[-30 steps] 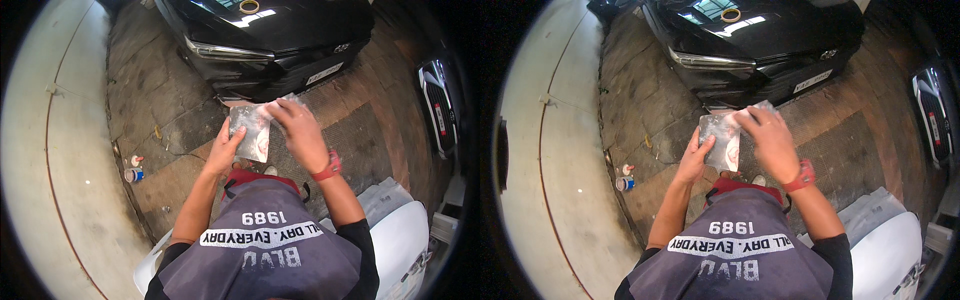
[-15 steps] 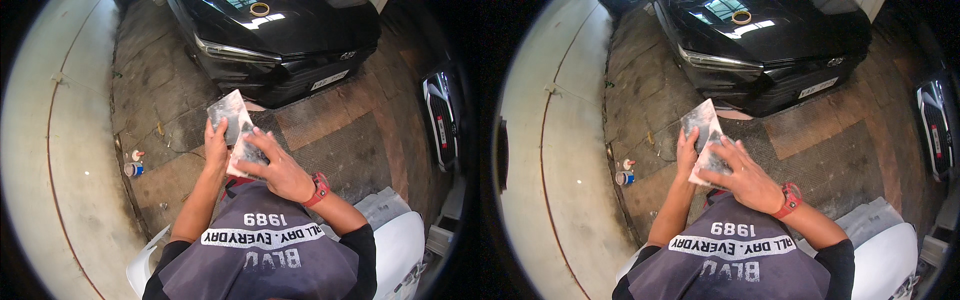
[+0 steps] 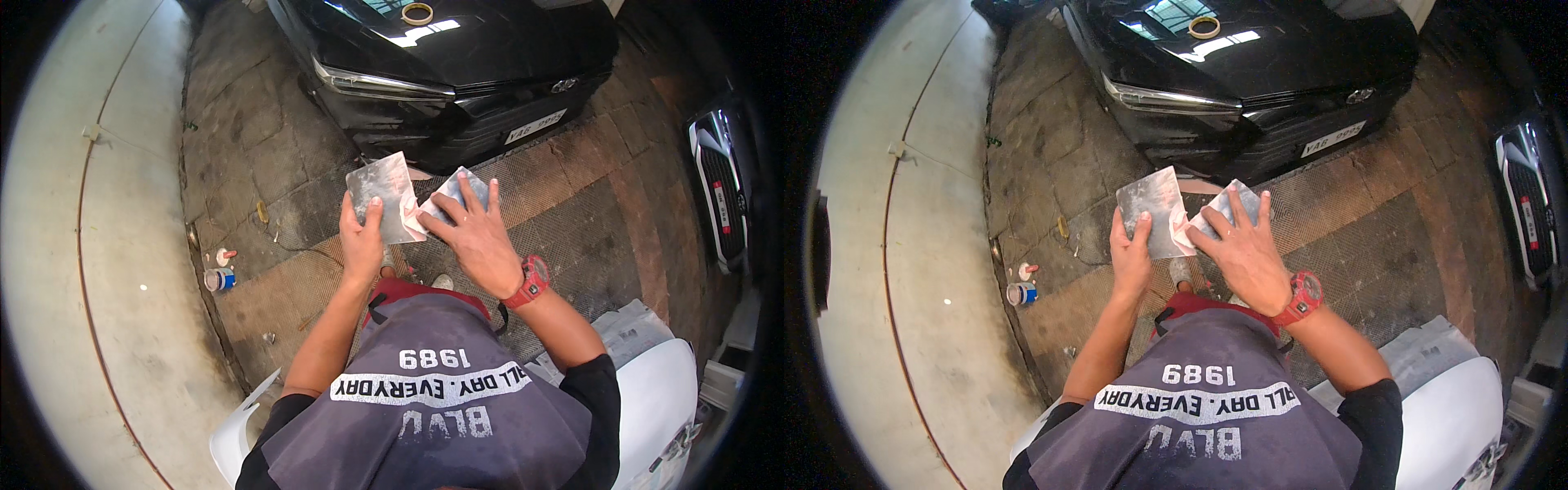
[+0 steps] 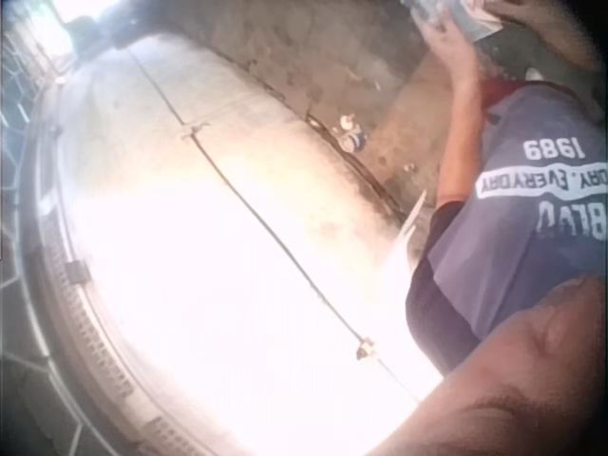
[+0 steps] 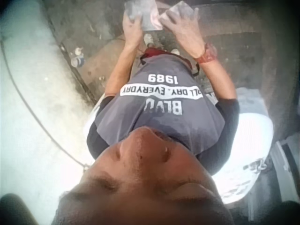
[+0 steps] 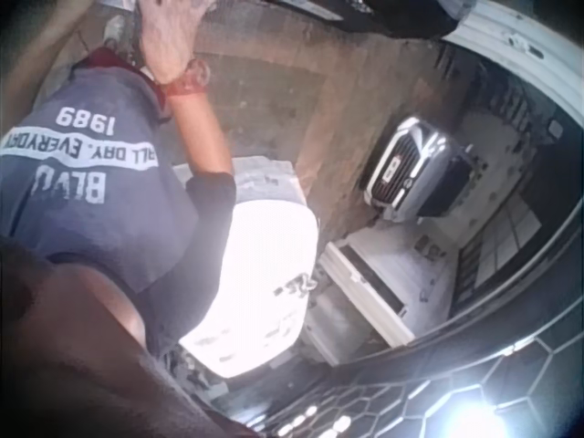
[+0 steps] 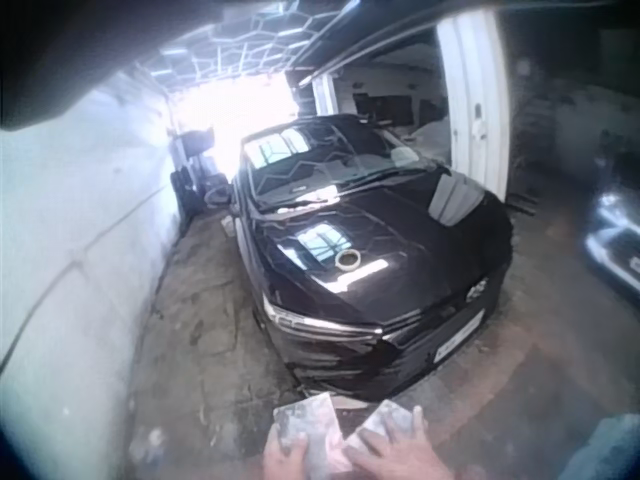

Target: The person handles two rectangular sanding blocks, rubs them together, and applies a dark paste from a small container onto one block using a red-handled spreader. The person then rubs the blocks together again and briefly rubs the treated block on the front bumper of a black car.

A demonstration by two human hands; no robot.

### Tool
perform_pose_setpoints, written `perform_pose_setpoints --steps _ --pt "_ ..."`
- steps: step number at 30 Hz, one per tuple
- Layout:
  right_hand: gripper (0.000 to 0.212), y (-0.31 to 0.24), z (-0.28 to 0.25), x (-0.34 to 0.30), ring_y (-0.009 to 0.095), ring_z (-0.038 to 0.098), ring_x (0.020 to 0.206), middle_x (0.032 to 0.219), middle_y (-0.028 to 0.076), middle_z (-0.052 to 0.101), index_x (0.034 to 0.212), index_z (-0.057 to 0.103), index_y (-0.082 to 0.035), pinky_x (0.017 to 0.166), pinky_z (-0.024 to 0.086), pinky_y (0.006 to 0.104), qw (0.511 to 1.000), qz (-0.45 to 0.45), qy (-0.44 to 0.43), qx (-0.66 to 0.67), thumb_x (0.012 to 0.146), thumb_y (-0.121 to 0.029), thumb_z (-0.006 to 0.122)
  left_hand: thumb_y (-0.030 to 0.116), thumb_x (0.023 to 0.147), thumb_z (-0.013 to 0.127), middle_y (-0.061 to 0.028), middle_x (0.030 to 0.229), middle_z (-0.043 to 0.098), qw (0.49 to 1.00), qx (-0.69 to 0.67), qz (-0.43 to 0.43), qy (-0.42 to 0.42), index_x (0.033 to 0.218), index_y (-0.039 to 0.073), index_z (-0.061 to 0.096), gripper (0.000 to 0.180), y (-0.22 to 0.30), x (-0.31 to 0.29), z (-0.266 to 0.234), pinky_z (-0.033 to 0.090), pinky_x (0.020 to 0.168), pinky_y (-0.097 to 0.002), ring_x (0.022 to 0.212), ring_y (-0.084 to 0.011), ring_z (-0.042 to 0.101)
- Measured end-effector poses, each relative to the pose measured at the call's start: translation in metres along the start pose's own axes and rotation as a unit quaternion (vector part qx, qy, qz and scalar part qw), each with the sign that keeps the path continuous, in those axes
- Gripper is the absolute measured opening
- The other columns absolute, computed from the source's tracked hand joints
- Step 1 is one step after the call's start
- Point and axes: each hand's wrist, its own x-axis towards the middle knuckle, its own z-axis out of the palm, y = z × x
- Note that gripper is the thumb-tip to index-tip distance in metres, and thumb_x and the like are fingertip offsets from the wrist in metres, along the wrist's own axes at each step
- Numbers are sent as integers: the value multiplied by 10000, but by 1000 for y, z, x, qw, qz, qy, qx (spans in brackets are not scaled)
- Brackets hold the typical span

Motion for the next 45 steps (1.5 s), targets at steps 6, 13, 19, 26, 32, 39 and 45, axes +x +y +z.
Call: perform_pose_setpoints --steps 6,13,19,26,32,39,45 --pt "654 -26 6 -11 475 624 1329 1468 230 543 1490 565 -93 1043 573 498 940 64 15 334 872 111 627 158 1111 656 -77 1286 706 970 -233 -67 24 1451 26 570 374 0 -3 10 571 1008 -336 1141 -160 690" --pt "557 22 2 -4 459 532 1473 1582 183 532 1482 629 -187 1226 373 662 997 73 39 -3 961 -1 561 205 1127 643 -90 1289 707 992 -53 -83 -83 1462 -26 552 417 -3 -11 2 534 1022 -318 1163 -138 656" --pt "495 -4 13 -9 412 526 1484 1491 116 626 1417 692 -206 1233 251 789 999 -33 17 15 948 -67 611 265 1122 652 -192 1342 693 987 149 47 26 1526 -145 494 597 19 -3 17 519 1045 -338 1195 -201 652" --pt "511 -17 -22 -6 427 511 1497 1578 127 567 1415 684 -226 1265 259 761 992 -104 -21 69 933 -61 656 213 1129 641 -82 1226 709 980 -157 18 117 1340 3 622 299 -11 9 3 546 980 -320 1104 -142 665" --pt "646 0 45 -11 529 539 1418 1588 245 481 1531 524 -185 1185 484 585 984 -1 35 175 924 -1 643 149 1115 643 -95 1294 730 961 -266 -72 -22 1431 43 576 340 14 6 16 608 996 -360 1146 -185 731" --pt "717 18 15 9 465 564 1418 1553 262 492 1561 444 -68 1163 505 521 934 83 80 338 878 95 590 133 1111 628 -100 1340 708 949 -263 -168 -53 1520 44 533 430 8 -4 13 600 1048 -386 1198 -203 720" --pt "533 9 20 6 162 614 1308 1407 65 662 1551 500 -6 1124 493 350 644 206 -5 736 1030 -2 612 172 1115 642 -94 1339 702 970 -232 -66 29 1507 54 533 423 15 11 9 575 1054 -380 1224 -201 694"
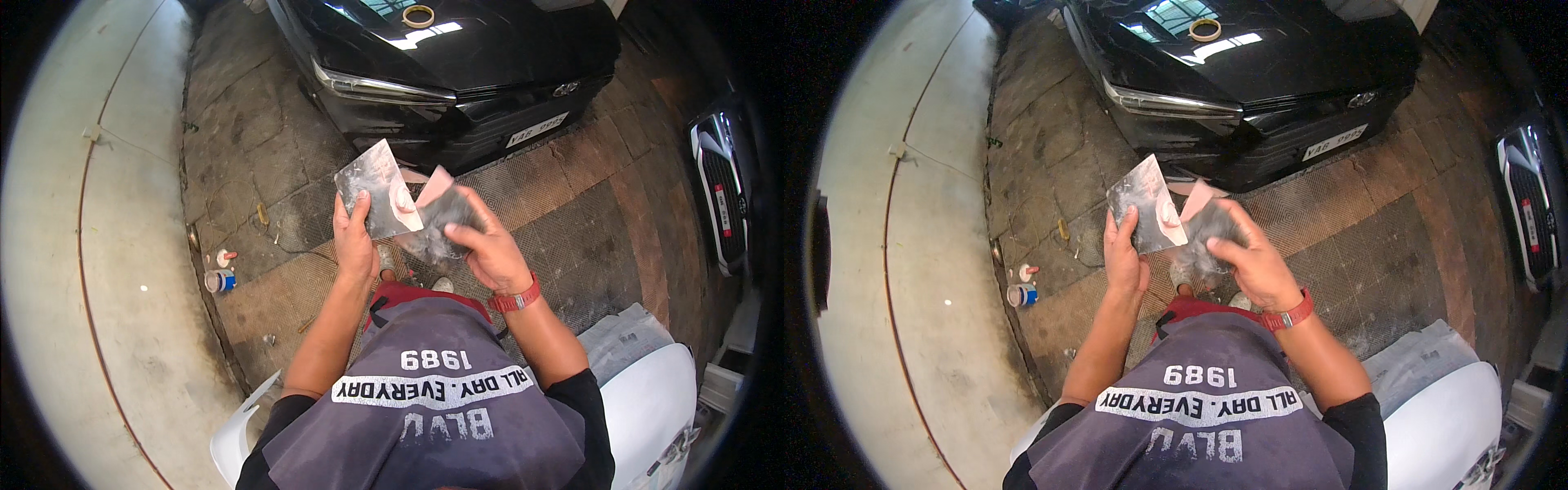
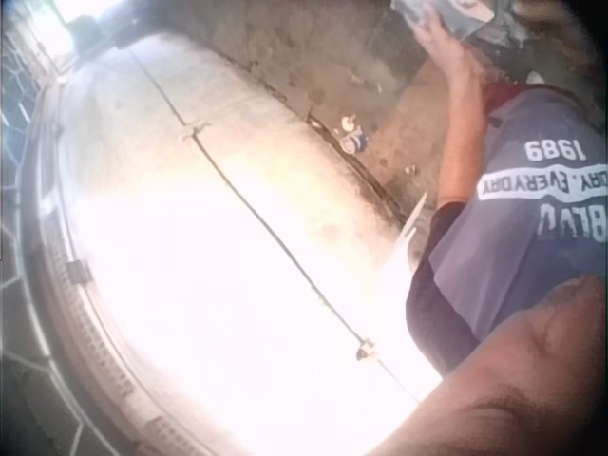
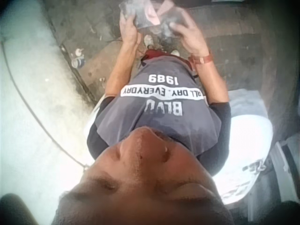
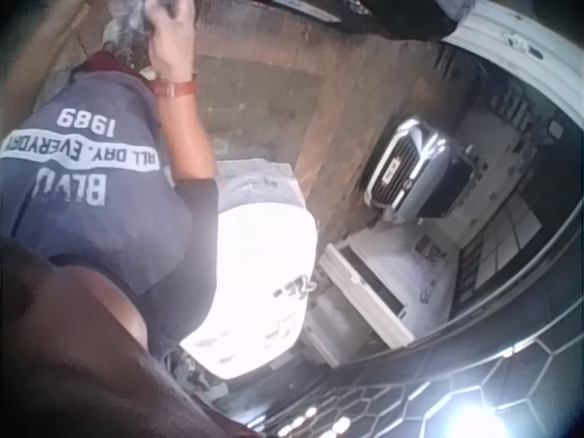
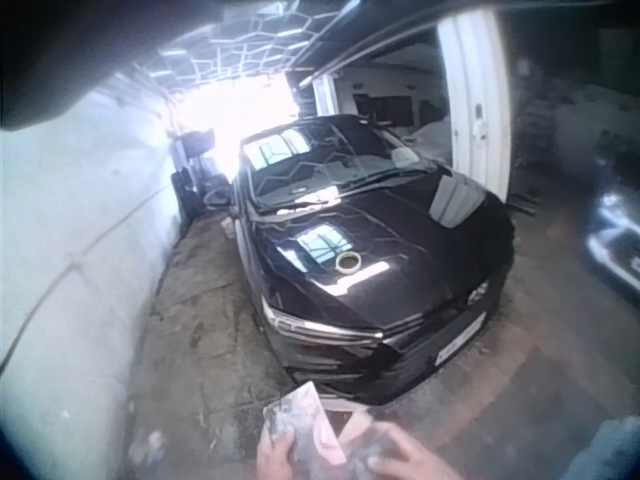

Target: The person handles two rectangular sanding blocks, rubs them together, and applies a dark paste from a small container onto one block using a red-handled spreader. The person then rubs the blocks together again and briefly rubs the treated block on the front bumper of a black car.

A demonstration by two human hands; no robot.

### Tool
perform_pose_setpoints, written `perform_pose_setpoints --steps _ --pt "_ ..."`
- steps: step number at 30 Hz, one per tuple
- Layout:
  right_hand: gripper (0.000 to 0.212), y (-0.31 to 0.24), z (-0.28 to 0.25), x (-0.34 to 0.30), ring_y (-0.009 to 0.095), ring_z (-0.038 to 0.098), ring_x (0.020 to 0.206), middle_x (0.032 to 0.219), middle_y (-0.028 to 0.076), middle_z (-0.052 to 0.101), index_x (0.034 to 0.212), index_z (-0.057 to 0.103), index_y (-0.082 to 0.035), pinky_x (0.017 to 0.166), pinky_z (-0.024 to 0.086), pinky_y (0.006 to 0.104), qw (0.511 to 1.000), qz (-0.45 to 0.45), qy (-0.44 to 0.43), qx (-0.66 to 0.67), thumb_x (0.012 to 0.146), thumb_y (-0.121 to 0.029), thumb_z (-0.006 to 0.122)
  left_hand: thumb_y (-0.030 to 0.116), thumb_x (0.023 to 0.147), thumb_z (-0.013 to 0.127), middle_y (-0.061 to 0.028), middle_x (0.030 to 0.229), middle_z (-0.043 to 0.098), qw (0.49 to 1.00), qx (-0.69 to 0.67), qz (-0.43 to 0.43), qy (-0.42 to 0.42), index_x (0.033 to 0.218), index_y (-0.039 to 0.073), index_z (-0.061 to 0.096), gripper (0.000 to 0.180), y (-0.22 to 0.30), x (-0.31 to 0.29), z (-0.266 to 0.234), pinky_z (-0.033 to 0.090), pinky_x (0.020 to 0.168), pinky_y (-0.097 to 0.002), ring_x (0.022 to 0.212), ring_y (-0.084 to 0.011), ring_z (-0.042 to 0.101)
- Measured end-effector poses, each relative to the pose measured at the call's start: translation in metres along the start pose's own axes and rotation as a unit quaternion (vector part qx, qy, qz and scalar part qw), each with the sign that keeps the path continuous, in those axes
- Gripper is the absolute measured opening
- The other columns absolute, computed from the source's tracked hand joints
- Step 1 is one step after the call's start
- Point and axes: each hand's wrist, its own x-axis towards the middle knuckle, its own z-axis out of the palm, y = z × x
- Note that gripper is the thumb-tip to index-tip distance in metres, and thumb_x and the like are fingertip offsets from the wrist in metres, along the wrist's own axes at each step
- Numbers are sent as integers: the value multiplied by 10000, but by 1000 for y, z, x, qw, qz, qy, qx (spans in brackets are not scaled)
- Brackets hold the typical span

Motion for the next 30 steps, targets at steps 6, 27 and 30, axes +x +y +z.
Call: perform_pose_setpoints --steps 6,27,30 --pt "582 -13 -15 -10 158 652 1253 1375 127 710 1587 510 37 1077 523 320 973 84 -85 -196 1034 -74 656 173 1108 656 -93 1338 701 998 15 47 37 1518 35 521 453 2 -2 9 585 1057 -395 1231 -203 694" --pt "507 4 -3 -10 396 549 1423 1430 124 652 1376 733 -192 1245 335 658 661 -244 65 -706 903 -34 641 241 1143 637 -86 1341 678 969 230 12 -94 1517 -3 523 461 -14 -12 9 536 1005 -311 1157 -139 648" --pt "448 13 -5 -25 411 546 1427 1438 114 653 1375 732 -191 1252 293 722 672 -227 -11 -705 953 -100 616 206 1133 644 -94 1275 701 955 281 89 -36 1468 -18 551 414 -18 -9 -2 551 977 -310 1116 -157 674"
